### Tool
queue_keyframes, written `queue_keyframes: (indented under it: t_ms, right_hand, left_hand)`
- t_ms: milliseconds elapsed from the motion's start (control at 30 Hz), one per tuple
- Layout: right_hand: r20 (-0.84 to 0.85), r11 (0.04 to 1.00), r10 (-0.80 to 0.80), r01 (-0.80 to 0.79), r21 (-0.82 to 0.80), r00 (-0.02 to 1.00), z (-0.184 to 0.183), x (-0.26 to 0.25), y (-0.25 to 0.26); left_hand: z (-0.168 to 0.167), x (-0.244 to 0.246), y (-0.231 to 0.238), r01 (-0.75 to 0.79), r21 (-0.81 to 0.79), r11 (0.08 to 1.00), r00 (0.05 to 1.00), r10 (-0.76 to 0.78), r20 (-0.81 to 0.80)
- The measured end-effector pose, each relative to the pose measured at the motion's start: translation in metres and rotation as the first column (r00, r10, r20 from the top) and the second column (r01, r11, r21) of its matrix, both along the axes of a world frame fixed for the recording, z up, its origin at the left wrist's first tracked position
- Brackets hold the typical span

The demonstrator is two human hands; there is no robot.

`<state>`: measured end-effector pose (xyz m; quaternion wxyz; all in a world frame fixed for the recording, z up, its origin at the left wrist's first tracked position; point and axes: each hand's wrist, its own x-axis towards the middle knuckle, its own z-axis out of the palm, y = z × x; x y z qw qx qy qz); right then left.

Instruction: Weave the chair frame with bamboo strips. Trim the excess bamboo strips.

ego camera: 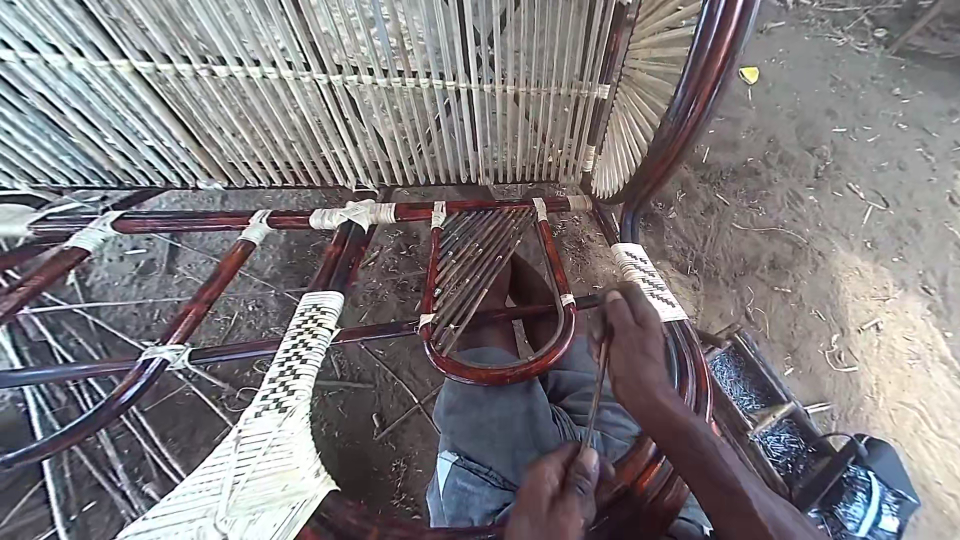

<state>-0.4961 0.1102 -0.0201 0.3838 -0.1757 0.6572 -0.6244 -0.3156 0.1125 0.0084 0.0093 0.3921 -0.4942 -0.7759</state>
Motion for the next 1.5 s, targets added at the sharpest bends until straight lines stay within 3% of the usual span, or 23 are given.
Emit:
queue_keyframes:
  t_ms: [133,300,400,467,567,667,767,867,967,1067,1100,1133,1200,1233,1267,1300,1367,1433,1500]
  right_hand:
    - [0.080,0.967,-0.057,0.075,-0.242,0.995,0.004,-0.001,0.009]
    - [0.196,0.971,-0.066,0.108,-0.215,0.978,0.001,-0.018,0.003]
    - [0.206,0.961,-0.210,0.241,-0.136,0.956,-0.002,-0.059,-0.012]
    - [0.118,0.965,-0.232,0.244,-0.098,0.965,-0.006,-0.081,-0.024]
    - [-0.072,0.999,-0.017,0.014,-0.041,0.997,0.004,-0.075,-0.025]
    - [-0.184,0.947,0.304,-0.317,-0.049,0.935,0.018,-0.025,0.003]
    - [-0.056,0.814,0.546,-0.545,-0.202,0.836,0.023,0.014,0.043]
    - [0.013,0.780,0.556,-0.516,-0.353,0.831,0.023,0.033,0.063]
    - [0.021,0.883,0.382,-0.358,-0.305,0.924,0.021,0.042,0.065]
    - [0.019,0.913,0.289,-0.270,-0.306,0.957,0.015,0.035,0.061]
    - [0.027,0.915,0.271,-0.249,-0.319,0.962,0.013,0.033,0.061]
    - [0.038,0.917,0.255,-0.229,-0.328,0.966,0.012,0.030,0.061]
    - [0.056,0.921,0.231,-0.200,-0.333,0.971,0.010,0.023,0.061]
    - [0.061,0.921,0.226,-0.193,-0.338,0.972,0.009,0.019,0.061]
    - [0.065,0.917,0.232,-0.196,-0.348,0.970,0.007,0.016,0.060]
    - [0.070,0.913,0.243,-0.204,-0.353,0.967,0.005,0.014,0.060]
    - [0.118,0.913,0.271,-0.216,-0.347,0.955,0.004,0.013,0.056]
    - [0.161,0.907,0.329,-0.265,-0.327,0.930,0.009,0.015,0.052]
    - [0.177,0.899,0.392,-0.335,-0.283,0.903,0.018,0.017,0.055]
  left_hand:
    - [-0.007,0.016,-0.014,-0.047,-0.018,0.999,0.998,0.048,0.031]
    - [-0.004,0.037,-0.038,0.224,-0.030,0.974,0.974,-0.225,-0.036]
    - [-0.007,0.067,-0.049,0.264,0.167,0.950,0.962,-0.248,-0.111]
    - [0.000,0.077,-0.062,0.150,0.250,0.957,0.986,-0.127,-0.105]
    - [0.016,0.060,-0.083,-0.219,0.295,0.930,0.956,0.265,-0.129]
    - [0.022,0.033,-0.106,-0.504,0.330,0.798,0.733,0.597,-0.326]
    - [0.020,0.016,-0.115,-0.589,0.347,0.730,0.570,0.679,-0.462]
    - [0.019,0.008,-0.109,-0.677,0.311,0.667,0.484,0.722,-0.493]
    - [0.017,0.006,-0.096,-0.734,0.297,0.610,0.415,0.750,-0.514]
    - [0.011,0.009,-0.081,-0.790,0.269,0.550,0.345,0.763,-0.547]
    - [0.008,0.014,-0.075,-0.794,0.234,0.561,0.361,0.744,-0.562]
    - [0.004,0.022,-0.068,-0.776,0.167,0.608,0.429,0.703,-0.567]
    - [0.008,0.040,-0.049,-0.624,-0.092,0.776,0.729,0.537,-0.424]
    - [0.014,0.049,-0.038,-0.443,-0.227,0.867,0.879,0.371,-0.299]
    - [0.024,0.053,-0.028,-0.230,-0.341,0.911,0.966,0.171,-0.193]
    - [0.032,0.054,-0.019,-0.065,-0.459,0.886,0.990,-0.001,-0.143]
    - [0.049,0.050,-0.009,0.053,-0.721,0.691,0.976,-0.187,-0.107]
    - [0.067,0.037,-0.016,0.150,-0.870,0.471,0.975,-0.216,0.051]
    - [0.063,0.020,-0.029,0.297,-0.878,0.376,0.950,-0.209,0.232]
